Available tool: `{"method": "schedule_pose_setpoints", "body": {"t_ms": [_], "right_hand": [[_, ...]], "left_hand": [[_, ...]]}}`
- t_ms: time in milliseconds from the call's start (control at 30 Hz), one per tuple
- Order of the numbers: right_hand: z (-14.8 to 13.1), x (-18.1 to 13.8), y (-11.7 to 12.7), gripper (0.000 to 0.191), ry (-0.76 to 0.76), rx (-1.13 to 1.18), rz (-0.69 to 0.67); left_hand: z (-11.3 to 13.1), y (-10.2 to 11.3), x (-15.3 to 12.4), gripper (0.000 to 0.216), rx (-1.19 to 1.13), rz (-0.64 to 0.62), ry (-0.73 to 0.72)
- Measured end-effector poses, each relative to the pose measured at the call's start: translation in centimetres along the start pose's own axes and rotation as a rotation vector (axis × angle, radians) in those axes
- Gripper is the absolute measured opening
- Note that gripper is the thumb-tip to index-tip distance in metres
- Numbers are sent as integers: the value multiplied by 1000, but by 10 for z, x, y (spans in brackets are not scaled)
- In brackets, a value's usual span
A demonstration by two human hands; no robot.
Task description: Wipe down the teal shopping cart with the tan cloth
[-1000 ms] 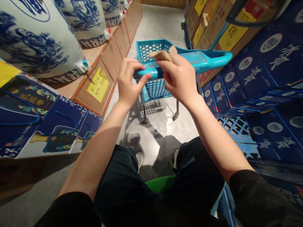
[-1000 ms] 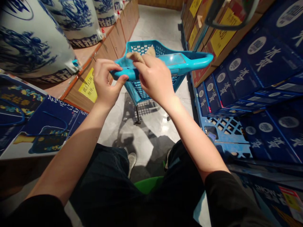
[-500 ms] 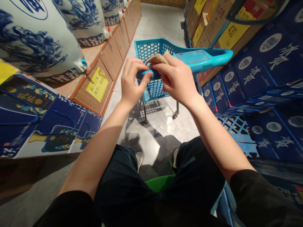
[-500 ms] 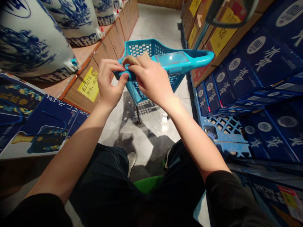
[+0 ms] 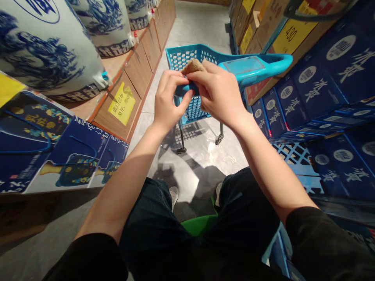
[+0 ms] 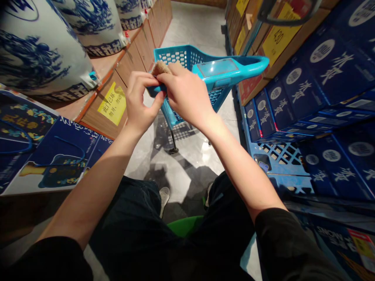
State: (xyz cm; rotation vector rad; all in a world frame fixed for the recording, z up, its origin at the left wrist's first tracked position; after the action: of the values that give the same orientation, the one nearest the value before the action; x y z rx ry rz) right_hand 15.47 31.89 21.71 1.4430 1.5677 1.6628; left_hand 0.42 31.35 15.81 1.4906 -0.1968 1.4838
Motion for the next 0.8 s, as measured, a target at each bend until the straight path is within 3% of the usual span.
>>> {"method": "schedule_pose_setpoints", "body": {"t_ms": [167, 233, 367, 433, 533, 633, 800], "right_hand": [[41, 14, 17, 49, -147, -24, 161], [38, 11, 12, 48, -164, -37, 157], [-2, -4, -6, 54, -13, 59, 71], [-9, -8, -9, 58, 59, 135, 49], [13, -6, -10, 58, 54, 185, 86], [40, -6, -18, 46, 15, 207, 207], [37, -13, -57, 45, 169, 341, 367]], "left_hand": [[3, 0, 3, 52, -15, -29, -6], [2, -1, 4, 52, -29, -38, 1], [-2, -1, 3, 51, -48, -34, 0], [-4, 2, 3, 50, -47, -39, 0], [-6, 7, 3, 49, -51, -47, 9], [-4, 8, 3, 51, -94, -31, 10], [-6, 9, 2, 61, -252, 79, -22]]}}
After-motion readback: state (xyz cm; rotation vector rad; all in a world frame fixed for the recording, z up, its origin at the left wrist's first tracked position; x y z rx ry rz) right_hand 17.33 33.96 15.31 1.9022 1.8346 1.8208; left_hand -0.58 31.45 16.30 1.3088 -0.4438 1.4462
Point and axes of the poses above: each hand's wrist, its own x-axis towards the middle knuckle, its own y-axis out of the back of the hand, z = x × y, the point moved 9 cm from there along x, towards the middle knuckle, and after that the axes turned 9 degrees about -y, right-handed, at the moved point
